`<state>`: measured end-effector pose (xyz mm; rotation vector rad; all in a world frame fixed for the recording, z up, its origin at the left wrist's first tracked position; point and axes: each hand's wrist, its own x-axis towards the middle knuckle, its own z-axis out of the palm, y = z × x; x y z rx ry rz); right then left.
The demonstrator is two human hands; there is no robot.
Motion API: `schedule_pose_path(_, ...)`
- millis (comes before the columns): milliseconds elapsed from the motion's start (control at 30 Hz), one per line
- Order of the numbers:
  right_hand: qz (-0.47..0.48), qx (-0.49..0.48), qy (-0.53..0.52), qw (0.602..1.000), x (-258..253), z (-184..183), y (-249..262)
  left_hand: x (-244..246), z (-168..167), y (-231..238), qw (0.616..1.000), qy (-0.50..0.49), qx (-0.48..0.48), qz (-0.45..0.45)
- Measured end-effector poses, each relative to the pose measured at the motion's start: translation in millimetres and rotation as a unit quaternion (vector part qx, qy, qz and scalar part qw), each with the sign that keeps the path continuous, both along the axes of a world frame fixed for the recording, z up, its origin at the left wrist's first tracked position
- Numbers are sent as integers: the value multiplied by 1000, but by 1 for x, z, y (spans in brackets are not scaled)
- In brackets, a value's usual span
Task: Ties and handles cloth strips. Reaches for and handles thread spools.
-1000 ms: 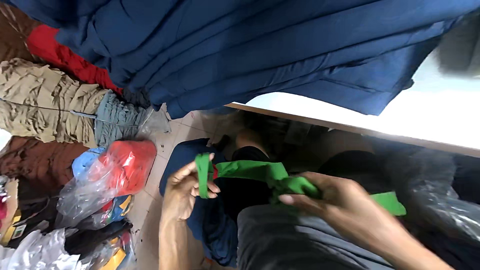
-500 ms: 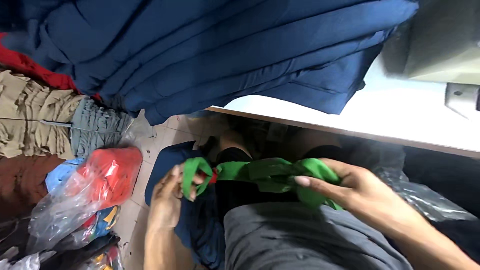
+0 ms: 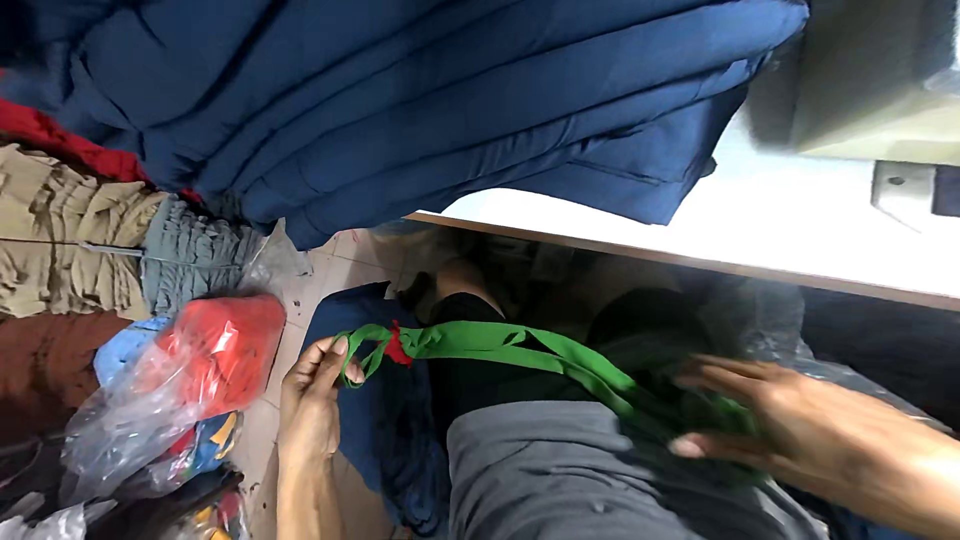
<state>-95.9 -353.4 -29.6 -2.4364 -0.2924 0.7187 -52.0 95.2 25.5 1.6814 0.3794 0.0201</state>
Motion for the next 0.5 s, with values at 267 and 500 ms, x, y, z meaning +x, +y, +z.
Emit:
schedule_pose_path(267, 23, 116, -18, 993, 64, -43, 152, -2, 15, 3, 999, -23, -44, 20)
schedule_pose_path(500, 54, 111, -12, 992, 62, -51, 204, -20, 25, 1, 994, -35, -101, 8)
